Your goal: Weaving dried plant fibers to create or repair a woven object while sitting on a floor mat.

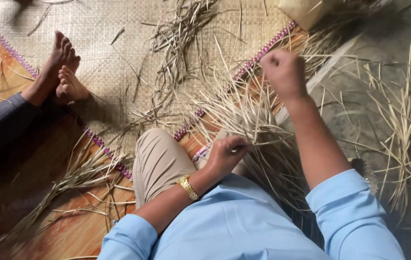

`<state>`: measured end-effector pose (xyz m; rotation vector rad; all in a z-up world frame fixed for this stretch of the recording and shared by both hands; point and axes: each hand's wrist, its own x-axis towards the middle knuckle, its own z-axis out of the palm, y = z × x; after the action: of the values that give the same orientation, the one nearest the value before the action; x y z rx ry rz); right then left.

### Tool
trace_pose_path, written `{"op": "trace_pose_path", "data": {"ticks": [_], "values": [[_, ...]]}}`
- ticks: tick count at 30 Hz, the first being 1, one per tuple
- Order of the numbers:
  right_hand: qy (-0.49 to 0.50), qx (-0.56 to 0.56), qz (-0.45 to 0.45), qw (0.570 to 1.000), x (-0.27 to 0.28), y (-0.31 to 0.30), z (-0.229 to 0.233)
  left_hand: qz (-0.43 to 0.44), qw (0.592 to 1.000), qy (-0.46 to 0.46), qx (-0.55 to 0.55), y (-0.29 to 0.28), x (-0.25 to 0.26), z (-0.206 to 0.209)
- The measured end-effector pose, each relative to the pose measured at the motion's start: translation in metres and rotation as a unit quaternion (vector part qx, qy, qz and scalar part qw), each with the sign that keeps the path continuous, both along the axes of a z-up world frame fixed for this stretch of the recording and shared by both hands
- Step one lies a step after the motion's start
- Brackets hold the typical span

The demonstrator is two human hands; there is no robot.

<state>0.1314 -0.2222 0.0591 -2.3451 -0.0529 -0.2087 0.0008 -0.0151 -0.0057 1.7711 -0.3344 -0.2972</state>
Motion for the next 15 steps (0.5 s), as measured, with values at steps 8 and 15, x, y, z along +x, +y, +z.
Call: {"op": "trace_pose_path", "data": {"ticks": [8, 15], "values": [[-0.034, 0.158, 0.084, 0.983, -0.072, 0.047, 0.116, 0.091, 0.992, 0.085, -0.012, 0.005, 0.006, -0.023], [-0.237, 0.013, 0.242, 0.941, -0.202, -0.045, 0.145, 0.115, 0.99, 0.081, -0.028, 0.002, 0.008, -0.025]]}}
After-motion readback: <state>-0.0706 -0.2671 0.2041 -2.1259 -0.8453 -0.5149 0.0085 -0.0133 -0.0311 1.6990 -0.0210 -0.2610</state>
